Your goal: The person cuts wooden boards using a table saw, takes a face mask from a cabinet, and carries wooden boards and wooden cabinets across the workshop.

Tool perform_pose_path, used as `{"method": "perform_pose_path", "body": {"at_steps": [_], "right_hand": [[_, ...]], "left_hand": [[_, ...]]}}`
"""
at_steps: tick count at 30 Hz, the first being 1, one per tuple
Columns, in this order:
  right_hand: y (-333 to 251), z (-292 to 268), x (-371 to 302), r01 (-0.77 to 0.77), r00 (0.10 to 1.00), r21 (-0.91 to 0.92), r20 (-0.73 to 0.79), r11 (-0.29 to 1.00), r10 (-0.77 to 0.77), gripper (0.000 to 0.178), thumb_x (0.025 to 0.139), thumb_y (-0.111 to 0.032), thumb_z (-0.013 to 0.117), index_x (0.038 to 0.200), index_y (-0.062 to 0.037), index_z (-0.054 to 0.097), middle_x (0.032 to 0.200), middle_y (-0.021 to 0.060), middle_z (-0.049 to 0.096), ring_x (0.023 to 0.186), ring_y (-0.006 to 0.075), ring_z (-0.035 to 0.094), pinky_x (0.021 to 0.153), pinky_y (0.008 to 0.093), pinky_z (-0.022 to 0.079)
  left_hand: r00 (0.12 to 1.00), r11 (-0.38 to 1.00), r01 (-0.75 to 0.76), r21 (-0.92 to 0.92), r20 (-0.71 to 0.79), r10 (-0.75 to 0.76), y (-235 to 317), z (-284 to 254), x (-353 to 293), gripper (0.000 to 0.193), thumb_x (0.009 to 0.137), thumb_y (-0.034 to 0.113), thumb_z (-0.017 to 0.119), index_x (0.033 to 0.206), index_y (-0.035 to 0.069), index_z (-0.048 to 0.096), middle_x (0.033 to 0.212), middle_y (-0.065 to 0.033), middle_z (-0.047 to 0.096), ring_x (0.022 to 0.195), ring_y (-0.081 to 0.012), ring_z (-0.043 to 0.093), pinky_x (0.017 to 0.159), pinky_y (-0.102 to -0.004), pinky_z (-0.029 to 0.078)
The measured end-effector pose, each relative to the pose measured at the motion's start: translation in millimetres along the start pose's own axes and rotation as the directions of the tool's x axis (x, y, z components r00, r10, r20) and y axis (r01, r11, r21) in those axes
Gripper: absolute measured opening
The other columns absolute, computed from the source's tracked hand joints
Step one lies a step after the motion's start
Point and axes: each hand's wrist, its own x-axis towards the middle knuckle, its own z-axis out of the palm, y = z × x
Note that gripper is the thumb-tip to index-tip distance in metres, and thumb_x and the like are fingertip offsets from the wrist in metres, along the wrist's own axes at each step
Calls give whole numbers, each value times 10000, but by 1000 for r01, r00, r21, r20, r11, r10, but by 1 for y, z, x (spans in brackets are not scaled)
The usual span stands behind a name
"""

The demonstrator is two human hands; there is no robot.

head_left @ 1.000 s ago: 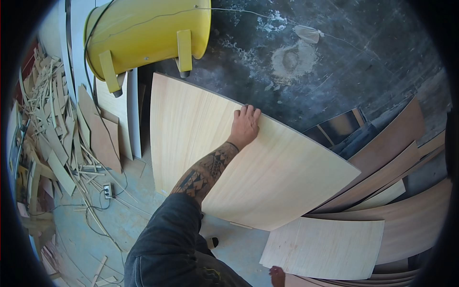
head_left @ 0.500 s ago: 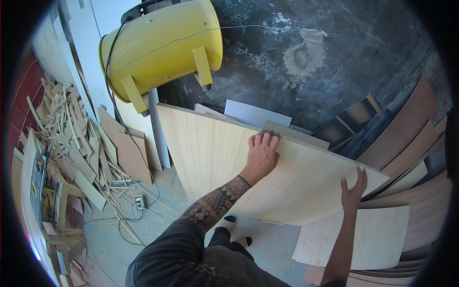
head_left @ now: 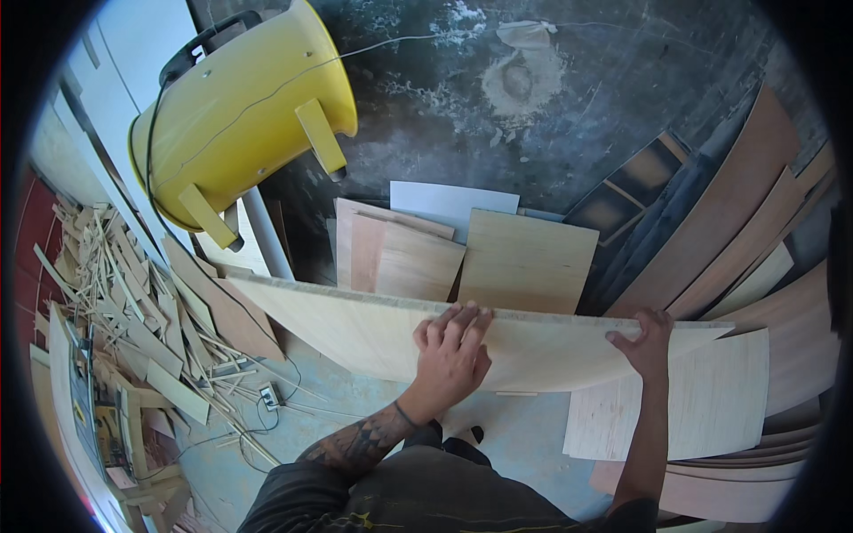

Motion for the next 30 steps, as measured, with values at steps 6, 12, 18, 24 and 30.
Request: {"method": "perform_pose_path", "body": {"at_steps": [6, 12, 18, 24, 30], "right_hand": [[-9, -20, -76, -30, 999, 12, -37, 999, 30, 525, 497, -281, 987, 861, -74, 672, 856, 95, 646, 971, 345, 558, 1040, 516, 365], [-24, -32, -130, 21, 989, 64, -147, 998, -11, 638, 412, -342, 1002, 898, -97, 667, 843, 63, 661, 923, 310, 557, 1021, 505, 359], [-21, -49, -174, 15, 985, 49, -174, 999, -7, 579, 503, -446, 990, 863, -116, 679, 881, 53, 699, 943, 317, 620, 1020, 516, 390], [-11, -22, -177, 54, 983, 136, -182, 989, -29, 648, 480, -624, 969, 856, -150, 737, 875, 22, 682, 889, 244, 600, 949, 453, 359], [-56, -48, -191, 10, 945, 113, -326, 994, 27, 648, 552, -714, 903, 795, -146, 706, 787, -23, 628, 814, 201, 569, 922, 417, 355]], "left_hand": [[983, 931, -63, -359, 139, 120, 0, -55, -67, 561, 801, 135, 774, 1347, 113, 645, 1338, -108, 591, 1309, -323, 479, 1047, -523, 371], [724, 661, 682, -313, 167, -669, -70, -59, -271, 390, 917, 153, 721, 1268, 98, 560, 1174, -110, 557, 1091, -273, 560, 930, -410, 483], [124, 126, 520, -845, -72, -990, -242, -63, -325, 637, 1097, 559, 390, 1536, 103, 460, 1480, -101, 550, 1364, -282, 523, 1068, -451, 491], [225, 196, 425, -884, -106, -968, -328, -75, -271, 634, 1082, 531, 435, 1528, 82, 448, 1447, -129, 570, 1323, -306, 554, 1064, -469, 500], [321, 290, 524, -801, -130, -938, -329, -43, -207, 635, 1066, 502, 479, 1520, 60, 437, 1414, -157, 590, 1282, -329, 585, 1060, -487, 508]]}}
